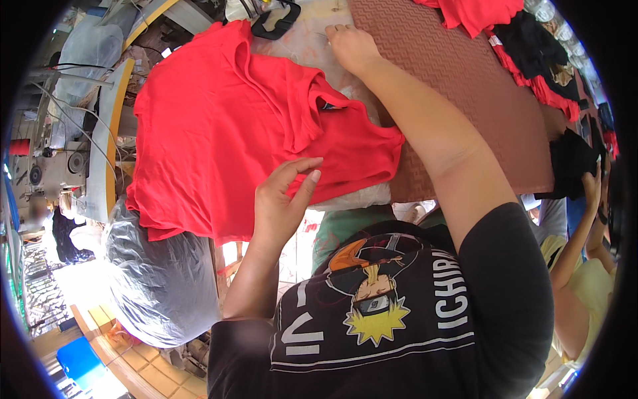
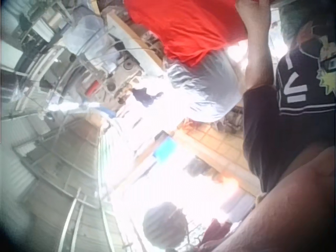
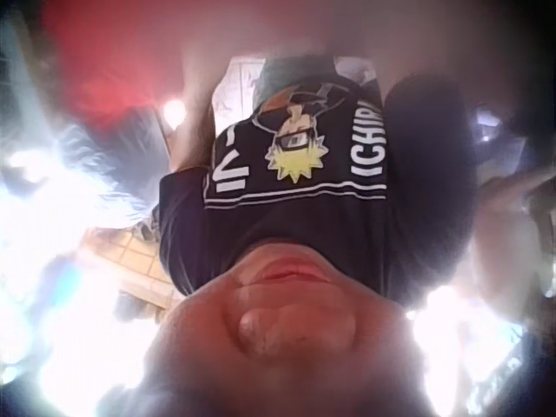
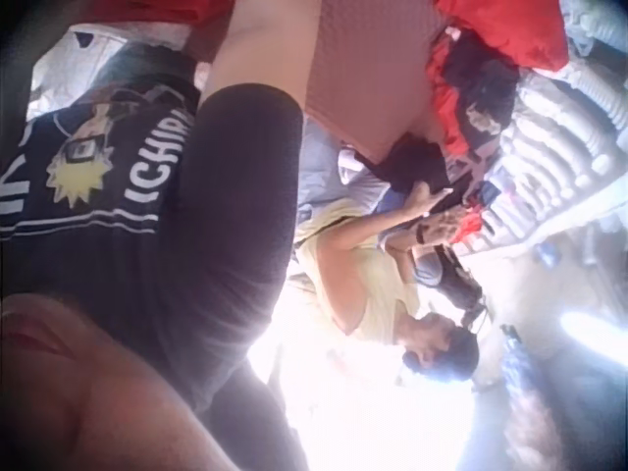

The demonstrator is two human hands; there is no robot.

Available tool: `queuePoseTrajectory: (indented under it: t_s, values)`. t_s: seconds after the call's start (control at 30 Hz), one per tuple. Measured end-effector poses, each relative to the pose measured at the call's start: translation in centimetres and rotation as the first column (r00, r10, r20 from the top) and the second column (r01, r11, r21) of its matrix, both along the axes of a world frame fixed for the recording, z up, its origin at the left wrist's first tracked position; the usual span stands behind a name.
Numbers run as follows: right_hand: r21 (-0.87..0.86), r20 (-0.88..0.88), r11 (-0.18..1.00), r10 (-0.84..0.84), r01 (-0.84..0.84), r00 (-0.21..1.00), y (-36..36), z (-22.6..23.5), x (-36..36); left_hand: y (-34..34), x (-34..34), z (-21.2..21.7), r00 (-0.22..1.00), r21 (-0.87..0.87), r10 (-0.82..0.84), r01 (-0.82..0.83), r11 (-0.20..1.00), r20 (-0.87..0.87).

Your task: The person sorts and examines t-shirts on a work table, using a pair of shears to trim stray threads and then folding the shirts.

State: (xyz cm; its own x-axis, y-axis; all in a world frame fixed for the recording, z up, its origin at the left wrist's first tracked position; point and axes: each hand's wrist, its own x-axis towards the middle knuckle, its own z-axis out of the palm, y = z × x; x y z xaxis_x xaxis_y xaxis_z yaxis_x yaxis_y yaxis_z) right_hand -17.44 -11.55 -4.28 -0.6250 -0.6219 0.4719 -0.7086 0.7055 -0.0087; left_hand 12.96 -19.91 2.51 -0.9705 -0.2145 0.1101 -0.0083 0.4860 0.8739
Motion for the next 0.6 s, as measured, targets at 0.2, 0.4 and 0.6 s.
queuePoseTrajectory:
  t_s: [0.2,0.4,0.6]
  values:
    - [-0.115,0.102,0.989,0.100,-0.089,0.990,5.7,4.8,2.1,1.9,-0.7,0.1,0.995,-0.065,-0.085,0.081,0.995,-0.052]
    - [-0.282,0.793,0.948,0.147,0.144,0.591,16.4,9.8,7.1,3.6,-2.2,-0.6,0.977,-0.154,-0.194,0.179,0.972,-0.092]
    - [-0.328,0.813,0.929,0.186,0.170,0.552,20.6,8.6,12.0,7.3,-7.8,-2.3,0.944,-0.626,-0.170,-0.048,0.779,-0.283]
